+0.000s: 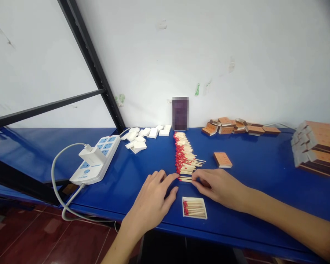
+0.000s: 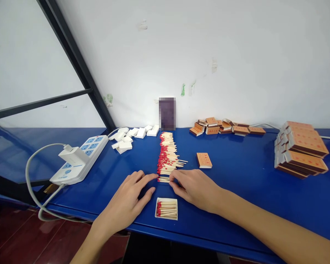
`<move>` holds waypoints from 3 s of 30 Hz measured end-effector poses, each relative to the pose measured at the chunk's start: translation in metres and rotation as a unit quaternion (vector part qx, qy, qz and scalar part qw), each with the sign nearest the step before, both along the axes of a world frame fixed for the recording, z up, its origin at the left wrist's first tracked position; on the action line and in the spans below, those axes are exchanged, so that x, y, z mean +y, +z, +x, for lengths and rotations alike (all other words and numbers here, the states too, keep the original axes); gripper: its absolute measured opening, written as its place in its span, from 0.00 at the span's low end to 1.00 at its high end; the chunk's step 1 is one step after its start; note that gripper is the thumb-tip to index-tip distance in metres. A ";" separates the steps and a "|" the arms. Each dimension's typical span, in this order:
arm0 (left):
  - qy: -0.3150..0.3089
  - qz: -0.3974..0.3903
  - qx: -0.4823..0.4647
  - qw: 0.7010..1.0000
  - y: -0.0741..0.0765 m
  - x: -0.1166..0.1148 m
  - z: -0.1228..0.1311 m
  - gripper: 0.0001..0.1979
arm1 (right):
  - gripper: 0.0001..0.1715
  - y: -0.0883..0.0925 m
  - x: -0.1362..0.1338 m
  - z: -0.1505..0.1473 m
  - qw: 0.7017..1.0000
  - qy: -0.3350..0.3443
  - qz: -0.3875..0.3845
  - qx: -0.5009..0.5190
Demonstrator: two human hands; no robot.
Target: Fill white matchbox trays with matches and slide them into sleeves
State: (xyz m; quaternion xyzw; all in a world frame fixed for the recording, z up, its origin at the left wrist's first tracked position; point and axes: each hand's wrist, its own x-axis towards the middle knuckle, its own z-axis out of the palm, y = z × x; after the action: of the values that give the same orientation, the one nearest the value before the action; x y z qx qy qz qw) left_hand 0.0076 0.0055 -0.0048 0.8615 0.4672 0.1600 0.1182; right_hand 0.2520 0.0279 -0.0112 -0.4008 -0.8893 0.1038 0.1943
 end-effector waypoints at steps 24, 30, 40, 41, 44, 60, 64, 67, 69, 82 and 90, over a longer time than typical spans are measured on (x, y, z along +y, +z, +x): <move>-0.022 0.009 0.012 1.000 0.002 0.000 0.002 0.17 | 0.12 -0.004 0.000 0.001 1.000 0.018 0.007 0.020; -0.025 0.006 0.017 1.000 0.003 -0.001 0.002 0.17 | 0.14 0.000 -0.001 0.002 0.999 0.031 0.010 -0.004; -0.022 -0.003 0.018 1.000 0.002 -0.002 0.002 0.17 | 0.12 0.003 -0.004 0.001 0.999 0.033 0.013 -0.034; -0.022 -0.005 0.017 1.000 0.002 -0.002 0.002 0.17 | 0.14 0.003 -0.004 0.001 0.999 0.034 0.015 -0.034; -0.023 -0.009 0.018 1.000 0.002 -0.002 0.002 0.16 | 0.17 0.002 -0.004 0.001 0.998 0.035 0.025 -0.044; -0.034 -0.001 0.011 0.999 0.004 -0.002 0.001 0.14 | 0.16 0.001 -0.002 0.003 0.999 0.029 0.016 -0.032; -0.035 -0.005 0.012 0.999 0.004 -0.001 0.000 0.14 | 0.18 -0.001 -0.002 0.003 0.999 0.021 0.024 -0.024; -0.049 -0.014 0.013 0.999 0.004 0.000 -0.001 0.14 | 0.18 -0.002 -0.003 0.002 0.999 0.021 0.035 -0.020; -0.053 -0.018 0.008 0.998 0.005 -0.001 -0.002 0.16 | 0.18 -0.002 -0.003 0.002 0.999 0.021 0.038 -0.019; -0.006 -0.001 0.039 0.999 0.003 -0.001 0.002 0.21 | 0.21 -0.002 -0.002 0.002 0.999 0.011 0.021 -0.043; -0.002 0.001 0.056 0.998 0.005 -0.002 0.004 0.23 | 0.19 0.000 -0.001 0.001 0.999 0.016 0.018 -0.037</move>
State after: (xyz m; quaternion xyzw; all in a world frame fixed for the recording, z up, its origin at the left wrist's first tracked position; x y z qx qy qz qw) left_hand 0.0115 0.0038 -0.0003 0.8700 0.4713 0.1123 0.0913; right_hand 0.2531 0.0269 -0.0110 -0.3869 -0.9038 0.0757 0.1666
